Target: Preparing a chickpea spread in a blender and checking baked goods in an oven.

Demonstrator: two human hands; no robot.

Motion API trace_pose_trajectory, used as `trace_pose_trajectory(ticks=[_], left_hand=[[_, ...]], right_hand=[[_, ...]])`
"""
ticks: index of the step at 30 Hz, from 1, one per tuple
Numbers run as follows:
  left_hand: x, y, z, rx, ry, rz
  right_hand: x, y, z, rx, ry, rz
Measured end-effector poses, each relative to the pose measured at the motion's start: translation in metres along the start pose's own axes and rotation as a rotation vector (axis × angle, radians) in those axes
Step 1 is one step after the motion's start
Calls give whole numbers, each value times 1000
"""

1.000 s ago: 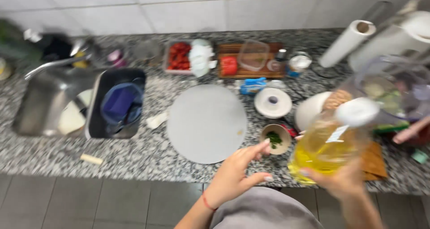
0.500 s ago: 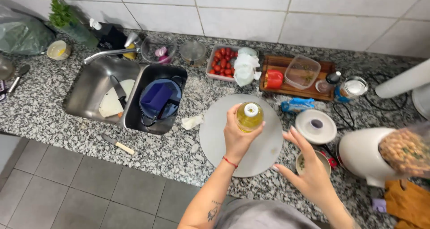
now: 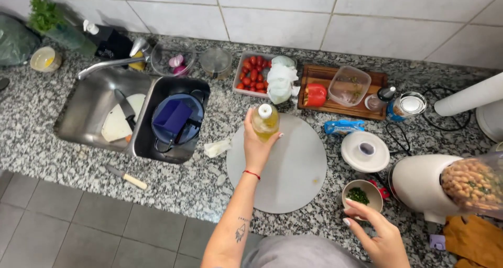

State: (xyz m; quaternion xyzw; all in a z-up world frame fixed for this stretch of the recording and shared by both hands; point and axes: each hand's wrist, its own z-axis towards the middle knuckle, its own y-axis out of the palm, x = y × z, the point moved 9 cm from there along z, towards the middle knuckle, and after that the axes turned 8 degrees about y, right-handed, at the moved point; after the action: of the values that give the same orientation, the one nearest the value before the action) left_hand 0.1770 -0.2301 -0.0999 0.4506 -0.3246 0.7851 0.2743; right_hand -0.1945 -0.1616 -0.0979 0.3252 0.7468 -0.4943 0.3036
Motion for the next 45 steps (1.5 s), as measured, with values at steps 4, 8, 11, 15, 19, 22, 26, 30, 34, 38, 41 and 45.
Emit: trace_pose_trajectory(ticks=[4, 8, 11, 15, 19, 22, 26, 30, 34, 38, 41, 45], left_hand=[[23, -39, -36, 64, 142, 99], [-43, -58, -120, 9, -301, -137], [-14, -60, -167, -181, -377, -88], [33, -46, -198, -279, -142, -146], [98, -36, -216, -447, 139, 14], [112, -40, -238, -461, 208, 90], [107, -58, -268, -392, 194, 180], [115, -79, -306, -343, 72, 272], [114, -88, -361, -150, 331, 773], [83, -94, -440, -1060, -432, 771], [71, -120, -485, -936, -489, 732], [77, -160, -520, -935, -569, 833]], right_hand=[[-65, -4, -32, 44, -351, -67], [-8, -25, -54, 276, 5, 157], [41, -33, -53, 332, -163, 210], [31, -26, -69, 358, -81, 109], [-11, -6, -89, 234, -194, 37], [-17, 1, -103, 157, -203, -18], [-23, -2, -121, 99, -317, -19], [9, -7, -143, 45, -305, -49], [52, -13, -150, 46, -305, -32], [86, -16, -182, -20, -316, 113], [88, -13, -209, 10, -307, 57], [118, -5, -221, -10, -246, 122]])
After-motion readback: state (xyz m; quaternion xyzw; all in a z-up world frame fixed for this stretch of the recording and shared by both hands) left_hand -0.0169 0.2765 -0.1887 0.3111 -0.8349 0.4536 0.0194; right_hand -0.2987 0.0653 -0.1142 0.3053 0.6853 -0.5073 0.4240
